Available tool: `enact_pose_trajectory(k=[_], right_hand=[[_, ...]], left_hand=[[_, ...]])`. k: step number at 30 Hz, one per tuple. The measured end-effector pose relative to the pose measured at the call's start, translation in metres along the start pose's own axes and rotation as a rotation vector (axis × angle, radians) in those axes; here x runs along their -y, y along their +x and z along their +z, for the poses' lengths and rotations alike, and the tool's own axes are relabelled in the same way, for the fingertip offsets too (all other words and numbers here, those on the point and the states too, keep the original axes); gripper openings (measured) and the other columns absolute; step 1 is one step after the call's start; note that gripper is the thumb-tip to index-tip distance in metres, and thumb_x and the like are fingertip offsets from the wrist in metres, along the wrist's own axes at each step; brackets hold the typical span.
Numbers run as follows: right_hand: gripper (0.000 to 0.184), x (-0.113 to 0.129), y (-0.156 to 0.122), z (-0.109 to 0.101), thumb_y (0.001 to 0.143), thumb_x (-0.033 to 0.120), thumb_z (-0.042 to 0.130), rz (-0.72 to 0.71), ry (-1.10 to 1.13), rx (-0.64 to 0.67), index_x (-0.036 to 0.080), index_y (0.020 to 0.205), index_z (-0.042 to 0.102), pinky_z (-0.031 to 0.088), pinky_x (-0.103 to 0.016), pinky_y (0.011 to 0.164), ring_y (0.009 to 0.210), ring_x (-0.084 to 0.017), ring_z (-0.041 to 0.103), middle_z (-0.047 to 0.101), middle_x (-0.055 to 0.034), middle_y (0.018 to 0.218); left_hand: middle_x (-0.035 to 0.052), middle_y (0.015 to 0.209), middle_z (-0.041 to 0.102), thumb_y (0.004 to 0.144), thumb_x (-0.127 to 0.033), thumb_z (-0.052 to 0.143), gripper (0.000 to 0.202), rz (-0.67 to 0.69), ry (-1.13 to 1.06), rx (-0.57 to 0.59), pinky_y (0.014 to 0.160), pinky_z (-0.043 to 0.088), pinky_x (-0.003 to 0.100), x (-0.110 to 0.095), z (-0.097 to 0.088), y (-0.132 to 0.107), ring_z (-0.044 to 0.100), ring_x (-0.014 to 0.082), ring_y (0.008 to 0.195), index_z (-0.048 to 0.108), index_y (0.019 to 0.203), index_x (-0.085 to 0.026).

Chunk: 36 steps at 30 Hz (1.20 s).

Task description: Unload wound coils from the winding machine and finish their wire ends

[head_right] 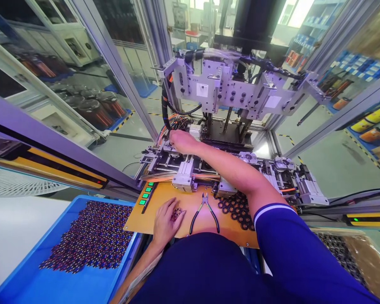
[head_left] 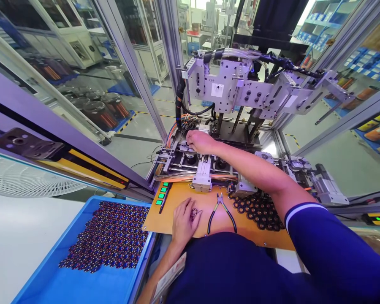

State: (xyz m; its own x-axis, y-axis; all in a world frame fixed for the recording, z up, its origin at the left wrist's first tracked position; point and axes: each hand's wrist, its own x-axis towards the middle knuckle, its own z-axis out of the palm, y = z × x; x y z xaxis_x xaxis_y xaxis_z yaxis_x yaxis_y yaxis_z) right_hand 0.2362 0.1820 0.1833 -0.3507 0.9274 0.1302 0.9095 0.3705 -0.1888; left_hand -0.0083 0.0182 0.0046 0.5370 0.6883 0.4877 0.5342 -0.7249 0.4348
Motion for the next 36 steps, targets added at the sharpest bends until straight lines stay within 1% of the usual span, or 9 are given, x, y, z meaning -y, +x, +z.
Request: enact_pose_trajectory(k=[5, 10, 15, 19, 22, 25, 28, 32, 36], right_hand=[[0.021, 0.0, 0.002, 0.002, 0.085, 0.007, 0.052, 0.011, -0.034, 0.011, 0.012, 0.083, 0.072, 0.047, -0.031, 0.083, 0.095, -0.021, 0.06, 0.068, -0.0101, 0.102], [0.024, 0.001, -0.012, 0.001, 0.086, 0.003, 0.05, -0.011, -0.081, 0.011, 0.011, 0.094, 0.072, 0.048, -0.035, 0.087, 0.104, -0.023, 0.059, 0.065, -0.0127, 0.121], [0.03, 0.002, -0.03, 0.007, 0.086, 0.001, 0.051, -0.063, -0.089, 0.012, 0.011, 0.105, 0.072, 0.048, -0.04, 0.097, 0.113, -0.025, 0.059, 0.066, -0.0126, 0.128], [0.037, 0.009, -0.044, 0.005, 0.086, -0.001, 0.049, -0.069, -0.065, -0.079, 0.009, 0.116, 0.069, 0.05, -0.041, 0.102, 0.117, -0.024, 0.06, 0.065, -0.0135, 0.131], [0.043, 0.023, -0.076, -0.004, 0.09, 0.001, 0.042, -0.042, -0.045, -0.23, 0.008, 0.128, 0.062, 0.047, -0.046, 0.11, 0.129, -0.025, 0.054, 0.059, -0.0154, 0.14], [0.044, 0.044, -0.126, -0.012, 0.095, 0.005, 0.038, -0.02, -0.021, -0.379, 0.01, 0.134, 0.058, 0.045, -0.05, 0.114, 0.135, -0.025, 0.05, 0.055, -0.0159, 0.143], [0.043, 0.066, -0.178, -0.016, 0.095, 0.007, 0.041, -0.027, 0.055, -0.565, 0.01, 0.133, 0.059, 0.047, -0.051, 0.112, 0.134, -0.026, 0.052, 0.059, -0.0187, 0.139], [0.043, 0.087, -0.238, -0.015, 0.095, 0.011, 0.047, 0.07, 0.117, -0.671, 0.016, 0.136, 0.059, 0.052, -0.054, 0.108, 0.13, -0.028, 0.057, 0.061, -0.0174, 0.137], [0.042, 0.097, -0.305, -0.004, 0.094, 0.012, 0.052, 0.265, 0.076, -0.683, 0.021, 0.134, 0.061, 0.053, -0.051, 0.107, 0.127, -0.028, 0.06, 0.062, -0.0146, 0.136]], left_hand=[[0.0176, 0.123, 0.068, 0.09, -0.037, 0.064, 0.039, -0.013, -0.014, 0.016, 0.094, 0.052, 0.046, -0.001, -0.001, 0.0, 0.066, 0.0311, 0.111, 0.061, 0.124, -0.018], [0.0178, 0.123, 0.068, 0.09, -0.037, 0.064, 0.04, -0.01, -0.02, 0.021, 0.095, 0.052, 0.046, 0.001, -0.001, 0.0, 0.066, 0.0309, 0.111, 0.061, 0.125, -0.017], [0.0176, 0.123, 0.068, 0.088, -0.04, 0.067, 0.044, 0.001, -0.026, 0.003, 0.095, 0.052, 0.045, 0.0, 0.002, 0.002, 0.066, 0.0314, 0.111, 0.06, 0.125, -0.017], [0.0194, 0.124, 0.066, 0.086, -0.05, 0.067, 0.054, 0.002, -0.022, -0.075, 0.094, 0.053, 0.046, -0.004, -0.006, -0.002, 0.065, 0.0332, 0.113, 0.057, 0.128, -0.017], [0.0214, 0.127, 0.064, 0.089, -0.048, 0.063, 0.054, -0.014, -0.008, -0.15, 0.095, 0.052, 0.049, -0.002, -0.028, 0.003, 0.064, 0.0344, 0.116, 0.053, 0.133, -0.017], [0.0194, 0.13, 0.064, 0.09, -0.045, 0.062, 0.054, -0.004, 0.0, -0.183, 0.104, 0.047, 0.051, 0.008, -0.055, 0.034, 0.059, 0.0344, 0.123, 0.051, 0.137, -0.019], [0.0167, 0.137, 0.063, 0.09, -0.049, 0.06, 0.056, 0.041, 0.01, -0.135, 0.112, 0.038, 0.052, 0.016, -0.071, 0.094, 0.05, 0.0355, 0.136, 0.053, 0.137, -0.019], [0.021, 0.149, 0.052, 0.093, -0.051, 0.052, 0.064, 0.148, 0.135, 0.106, 0.115, 0.028, 0.058, 0.01, -0.068, 0.179, 0.034, 0.0397, 0.147, 0.049, 0.142, -0.01], [0.022, 0.151, 0.051, 0.097, -0.052, 0.043, 0.063, 0.147, 0.212, 0.224, 0.117, 0.022, 0.062, -0.002, -0.056, 0.217, 0.024, 0.0408, 0.151, 0.051, 0.139, -0.006]])
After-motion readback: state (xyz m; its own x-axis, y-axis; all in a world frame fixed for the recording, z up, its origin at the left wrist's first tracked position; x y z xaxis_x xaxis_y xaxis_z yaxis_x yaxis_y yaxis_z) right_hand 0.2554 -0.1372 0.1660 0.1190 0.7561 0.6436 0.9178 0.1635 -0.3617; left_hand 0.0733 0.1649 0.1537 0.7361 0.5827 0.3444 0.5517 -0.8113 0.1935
